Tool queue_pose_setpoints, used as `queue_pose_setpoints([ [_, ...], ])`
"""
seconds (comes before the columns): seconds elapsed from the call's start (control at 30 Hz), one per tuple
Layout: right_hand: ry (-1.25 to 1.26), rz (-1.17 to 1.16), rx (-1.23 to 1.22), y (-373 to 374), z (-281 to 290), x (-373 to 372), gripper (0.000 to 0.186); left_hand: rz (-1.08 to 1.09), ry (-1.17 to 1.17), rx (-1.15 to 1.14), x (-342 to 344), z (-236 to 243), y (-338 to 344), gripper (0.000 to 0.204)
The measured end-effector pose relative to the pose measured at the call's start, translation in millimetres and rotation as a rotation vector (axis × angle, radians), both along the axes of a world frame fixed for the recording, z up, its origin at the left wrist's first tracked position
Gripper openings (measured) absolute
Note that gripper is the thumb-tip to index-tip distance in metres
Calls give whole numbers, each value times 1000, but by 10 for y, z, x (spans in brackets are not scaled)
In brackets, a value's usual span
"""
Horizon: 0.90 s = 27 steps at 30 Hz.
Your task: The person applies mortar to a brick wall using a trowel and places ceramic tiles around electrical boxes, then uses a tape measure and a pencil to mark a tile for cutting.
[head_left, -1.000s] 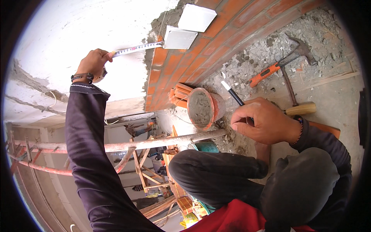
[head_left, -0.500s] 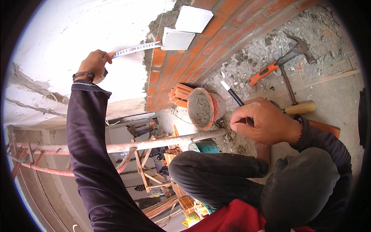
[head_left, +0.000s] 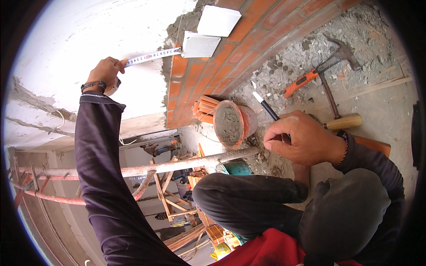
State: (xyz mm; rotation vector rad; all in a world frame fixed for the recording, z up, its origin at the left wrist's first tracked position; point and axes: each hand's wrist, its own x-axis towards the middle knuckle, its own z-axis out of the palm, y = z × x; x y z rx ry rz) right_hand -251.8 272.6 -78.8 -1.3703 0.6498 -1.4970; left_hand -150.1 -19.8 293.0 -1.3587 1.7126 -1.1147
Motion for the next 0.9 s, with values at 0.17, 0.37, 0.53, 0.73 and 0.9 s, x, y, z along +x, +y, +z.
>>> queue_pose_setpoints([
  [0.17,0,0,2,7,-4,10,11,-6,-13,-9,-6,18,-11,47],
  [0.37,8,-5,3,12,-21,20,12,77,41,-37,-59,-31,49,49],
  [0.53,-24,-10,-9,16,-32,33,12,33,27,-25,-8,-9,-11,49],
  [0.73,-4,-5,21,27,-1,12,12,-21,9,3,36,48,-79,47],
  [0.9,-15,4,11,5,-11,21,12,20,-1,-30,11,24,-66,50],
])
